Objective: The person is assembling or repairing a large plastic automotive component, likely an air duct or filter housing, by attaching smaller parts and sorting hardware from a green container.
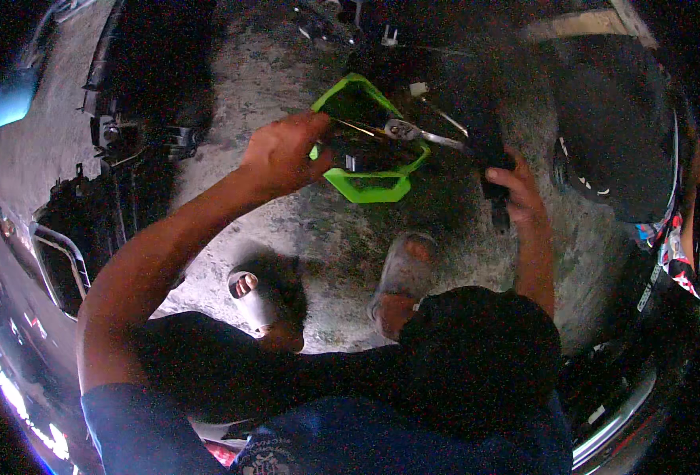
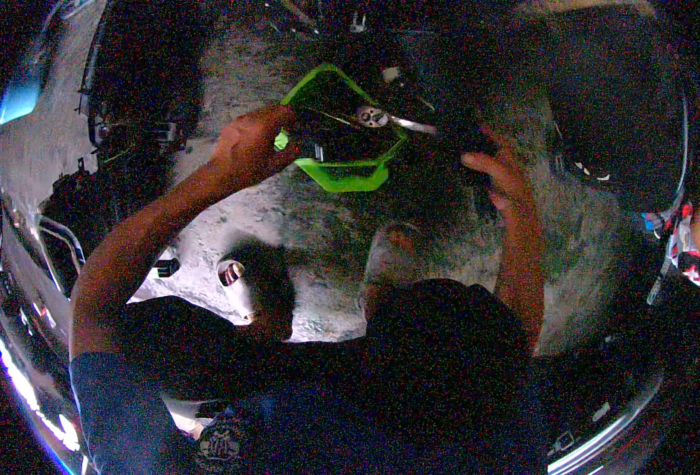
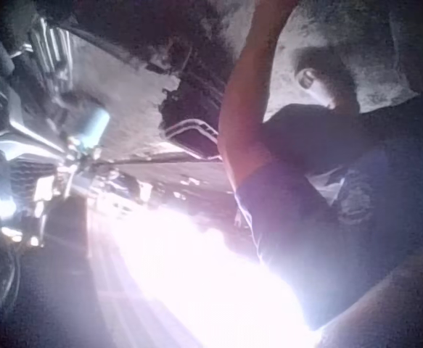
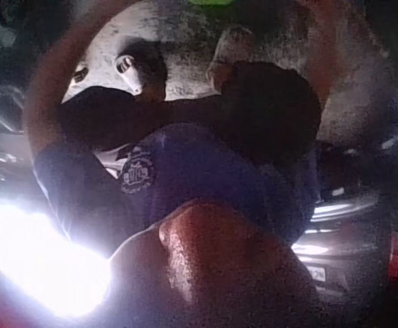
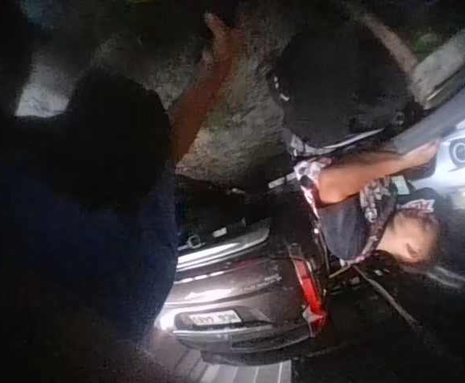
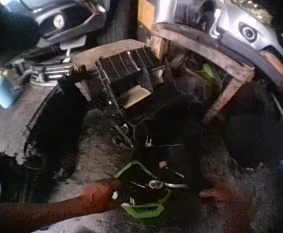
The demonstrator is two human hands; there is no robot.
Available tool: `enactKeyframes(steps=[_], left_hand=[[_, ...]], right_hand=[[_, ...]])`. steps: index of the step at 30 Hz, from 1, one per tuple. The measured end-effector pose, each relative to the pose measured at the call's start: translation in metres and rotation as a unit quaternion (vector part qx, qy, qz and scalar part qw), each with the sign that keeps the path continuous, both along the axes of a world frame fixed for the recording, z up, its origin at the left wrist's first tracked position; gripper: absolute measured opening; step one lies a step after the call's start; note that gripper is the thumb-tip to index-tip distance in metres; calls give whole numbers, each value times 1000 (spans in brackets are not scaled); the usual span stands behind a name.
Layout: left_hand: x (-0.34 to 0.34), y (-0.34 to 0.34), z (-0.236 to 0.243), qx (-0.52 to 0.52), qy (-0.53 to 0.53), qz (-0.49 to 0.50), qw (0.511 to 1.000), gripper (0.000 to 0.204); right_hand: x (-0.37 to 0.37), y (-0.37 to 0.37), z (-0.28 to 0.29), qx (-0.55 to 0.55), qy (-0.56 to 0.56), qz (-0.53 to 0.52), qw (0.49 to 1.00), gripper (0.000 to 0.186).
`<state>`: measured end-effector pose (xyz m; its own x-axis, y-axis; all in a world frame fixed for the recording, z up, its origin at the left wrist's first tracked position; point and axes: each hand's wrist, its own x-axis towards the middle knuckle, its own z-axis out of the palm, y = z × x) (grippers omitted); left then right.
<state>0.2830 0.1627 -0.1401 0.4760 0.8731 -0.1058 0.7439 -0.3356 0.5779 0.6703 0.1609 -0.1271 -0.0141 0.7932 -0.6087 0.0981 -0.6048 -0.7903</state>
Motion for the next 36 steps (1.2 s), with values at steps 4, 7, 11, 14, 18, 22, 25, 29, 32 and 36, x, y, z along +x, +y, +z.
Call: enactKeyframes(steps=[4,7,11,14,18,22,25,29,32,36], left_hand=[[-2,2,-5,-8,4,14,1000,33],[5,1,-1,11,25,-20,999,38],[23,-1,11,40,50,-80,995,59],[30,-2,6,62,60,-73,994,72],[42,4,2,-26,24,-112,993,83],[51,-6,-11,33,46,-139,989,68],[47,-1,-8,-34,52,-114,991,57],[42,13,-9,-53,20,-56,997,42],[31,24,3,-15,63,-9,998,43],[6,56,2,-58,-147,127,979,36]], right_hand=[[7,-10,-31,-16,92,-39,995,56],[31,-13,-67,-61,183,-31,981,48],[36,-16,-87,-100,267,-86,955,39],[20,-12,-84,-100,317,-91,939,41],[22,-13,-86,-85,293,-72,950,42],[22,-10,-89,-101,158,-63,980,45],[8,-9,-82,-55,-79,-61,994,47],[-8,-11,-53,254,-468,70,843,40],[-52,-5,-7,283,-377,165,866,36],[-108,6,16,392,-347,303,796,26]])
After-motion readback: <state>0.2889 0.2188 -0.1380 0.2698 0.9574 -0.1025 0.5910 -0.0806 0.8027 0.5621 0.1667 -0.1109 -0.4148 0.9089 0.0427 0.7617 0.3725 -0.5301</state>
